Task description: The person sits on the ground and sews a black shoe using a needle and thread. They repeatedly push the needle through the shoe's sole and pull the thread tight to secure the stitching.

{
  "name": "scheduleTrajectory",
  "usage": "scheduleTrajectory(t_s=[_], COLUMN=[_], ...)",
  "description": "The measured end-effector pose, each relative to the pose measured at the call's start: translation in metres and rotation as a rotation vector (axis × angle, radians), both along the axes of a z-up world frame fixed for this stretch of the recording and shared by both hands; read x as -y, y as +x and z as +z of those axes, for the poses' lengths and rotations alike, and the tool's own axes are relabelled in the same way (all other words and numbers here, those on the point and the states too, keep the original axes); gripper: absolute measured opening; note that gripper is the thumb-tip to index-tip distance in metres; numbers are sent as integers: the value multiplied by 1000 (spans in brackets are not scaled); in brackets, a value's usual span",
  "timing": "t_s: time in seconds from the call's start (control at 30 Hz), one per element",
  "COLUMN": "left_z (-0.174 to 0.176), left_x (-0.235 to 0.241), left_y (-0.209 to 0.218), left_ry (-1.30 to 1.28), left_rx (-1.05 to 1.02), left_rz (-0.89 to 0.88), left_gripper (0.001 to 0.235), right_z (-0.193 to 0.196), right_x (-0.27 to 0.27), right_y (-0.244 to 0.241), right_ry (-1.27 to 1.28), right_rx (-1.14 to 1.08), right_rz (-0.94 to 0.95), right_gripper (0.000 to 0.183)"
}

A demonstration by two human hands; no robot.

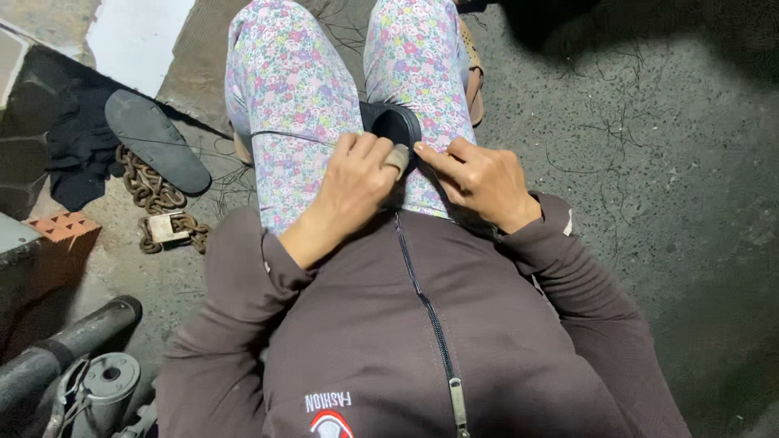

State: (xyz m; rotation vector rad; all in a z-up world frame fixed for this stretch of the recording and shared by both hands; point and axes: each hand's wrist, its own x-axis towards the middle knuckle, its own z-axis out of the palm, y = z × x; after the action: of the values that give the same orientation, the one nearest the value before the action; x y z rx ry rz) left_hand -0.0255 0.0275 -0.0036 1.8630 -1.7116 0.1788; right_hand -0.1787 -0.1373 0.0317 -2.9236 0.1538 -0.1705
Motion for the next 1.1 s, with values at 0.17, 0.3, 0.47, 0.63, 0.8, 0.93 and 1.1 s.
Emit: scheduleTrajectory(t_s=[0.17, 0.3, 0.47, 0.63, 0.8, 0.93, 1.1], left_z=[-11, 22, 37, 6, 5, 20, 20], left_x=[-9, -10, -2, 3, 1, -3, 10], left_y=[7, 18, 20, 6, 2, 13, 16], left_ry=[156, 348, 231, 96, 274, 383, 387], left_rx=[-119, -627, -1221, -858, -911, -1349, -1483], left_rz=[-51, -168, -362, 94, 150, 141, 147], left_gripper=[14, 11, 10, 13, 31, 36, 35], right_z=[-5, -7, -9, -11, -16, -9, 39], right_x=[1, 4, 5, 2, 3, 5, 8], right_y=[1, 0, 0, 0, -1, -2, 0], right_ry=[52, 24, 45, -25, -16, -10, -81], right_rx=[-6, 38, 47, 143, 166, 52, -173], right_rz=[19, 37, 54, 52, 80, 109, 127], right_gripper=[38, 37, 37, 35, 37, 40, 49])
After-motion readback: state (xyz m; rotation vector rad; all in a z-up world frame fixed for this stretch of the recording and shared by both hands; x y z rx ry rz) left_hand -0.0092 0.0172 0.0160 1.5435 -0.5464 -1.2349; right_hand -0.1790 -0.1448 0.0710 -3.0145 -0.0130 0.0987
